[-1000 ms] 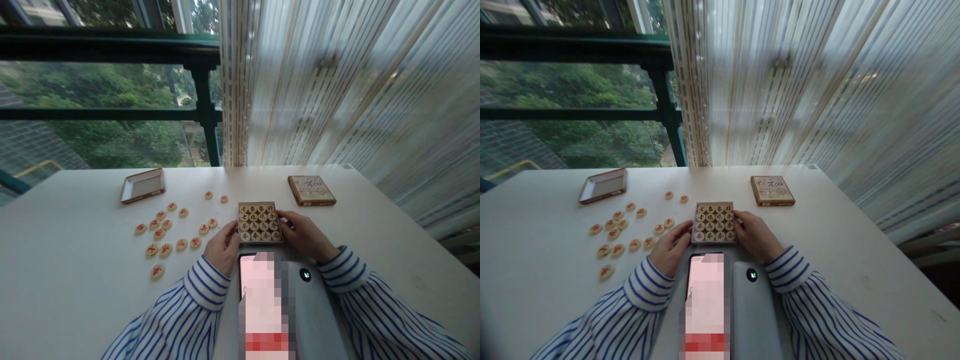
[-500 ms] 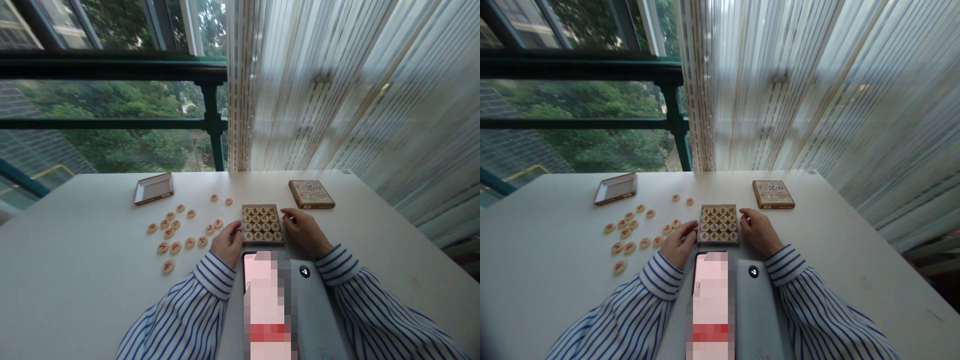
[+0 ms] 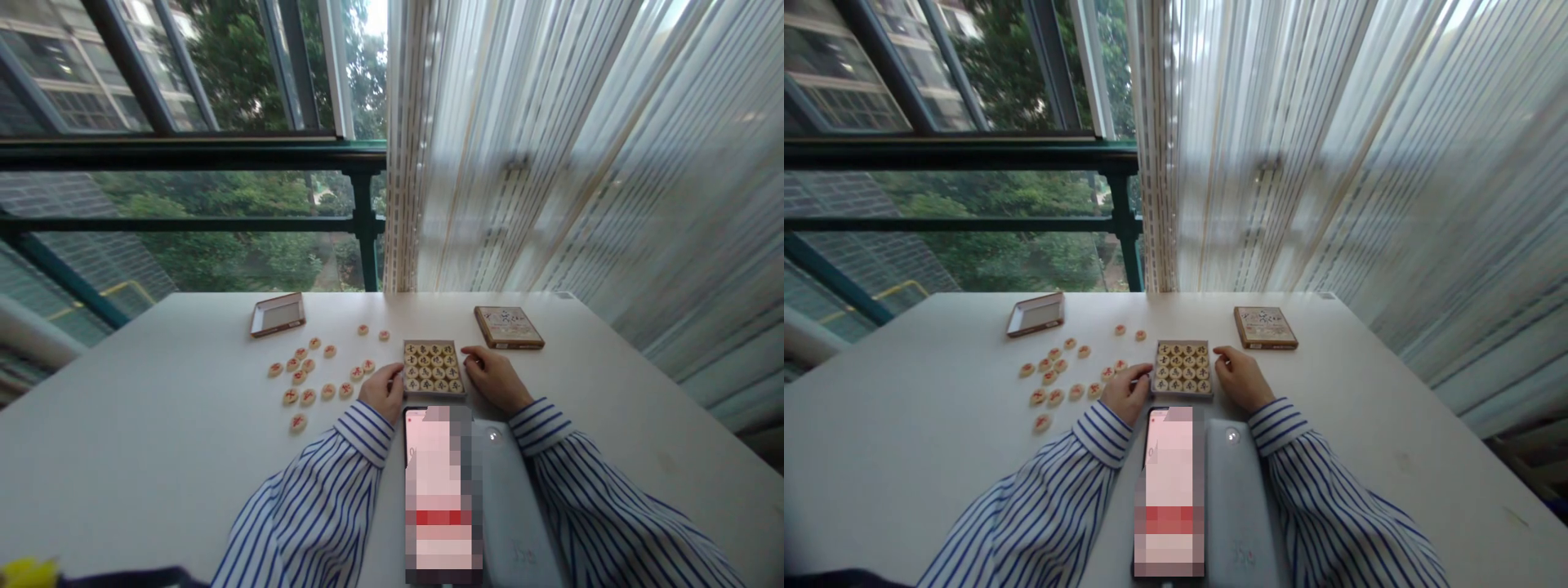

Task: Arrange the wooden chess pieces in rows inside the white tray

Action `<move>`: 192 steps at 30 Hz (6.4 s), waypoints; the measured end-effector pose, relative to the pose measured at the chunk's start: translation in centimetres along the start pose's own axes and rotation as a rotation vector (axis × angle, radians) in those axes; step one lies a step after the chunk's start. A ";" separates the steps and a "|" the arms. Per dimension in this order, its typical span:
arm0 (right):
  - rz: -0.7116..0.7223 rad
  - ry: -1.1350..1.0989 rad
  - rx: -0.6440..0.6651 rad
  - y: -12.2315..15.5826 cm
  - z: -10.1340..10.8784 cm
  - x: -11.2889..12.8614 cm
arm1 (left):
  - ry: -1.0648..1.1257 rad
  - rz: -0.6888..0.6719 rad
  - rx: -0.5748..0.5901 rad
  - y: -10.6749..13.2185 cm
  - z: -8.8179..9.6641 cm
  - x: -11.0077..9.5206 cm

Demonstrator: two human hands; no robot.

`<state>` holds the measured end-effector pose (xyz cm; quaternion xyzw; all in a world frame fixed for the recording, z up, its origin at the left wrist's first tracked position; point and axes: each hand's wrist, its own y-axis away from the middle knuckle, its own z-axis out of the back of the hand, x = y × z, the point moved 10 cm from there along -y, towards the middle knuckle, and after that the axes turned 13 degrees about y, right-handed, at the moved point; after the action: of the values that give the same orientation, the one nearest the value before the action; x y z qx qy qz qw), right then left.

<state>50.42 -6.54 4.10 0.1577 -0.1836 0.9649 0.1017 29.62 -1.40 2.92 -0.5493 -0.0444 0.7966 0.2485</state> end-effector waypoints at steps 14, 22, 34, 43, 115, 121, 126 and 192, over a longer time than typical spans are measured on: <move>0.014 -0.056 0.008 0.1 -0.3 0.0 | -0.045 -0.043 -0.016 0.2 0.4 -0.2; 0.010 -0.111 0.026 0.4 -0.6 0.1 | -0.044 -0.049 -0.025 0.6 0.3 -0.2; -0.032 -0.051 0.008 -0.1 -0.7 -1.1 | -0.036 -0.068 -0.045 0.3 0.5 -0.7; -0.017 -0.056 -0.022 -0.2 -0.3 -0.9 | -0.014 -0.179 -0.112 0.4 1.5 -2.3; 0.734 0.304 0.349 1.1 -4.7 19.9 | -0.496 -0.199 0.193 -0.1 8.0 2.5; 0.720 0.257 0.353 1.1 -4.1 19.7 | -0.473 -0.239 0.145 -0.3 8.3 1.6; 0.707 0.247 0.348 1.0 -3.8 19.3 | -0.436 -0.288 0.104 -0.3 8.7 0.3; 0.344 -0.213 0.038 1.0 4.2 9.0 | -0.185 -0.394 0.125 -1.7 0.6 -8.3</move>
<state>42.92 -7.85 10.50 0.2268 -0.1994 0.9493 -0.0876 31.96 -3.49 10.86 -0.4381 -0.1239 0.7808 0.4279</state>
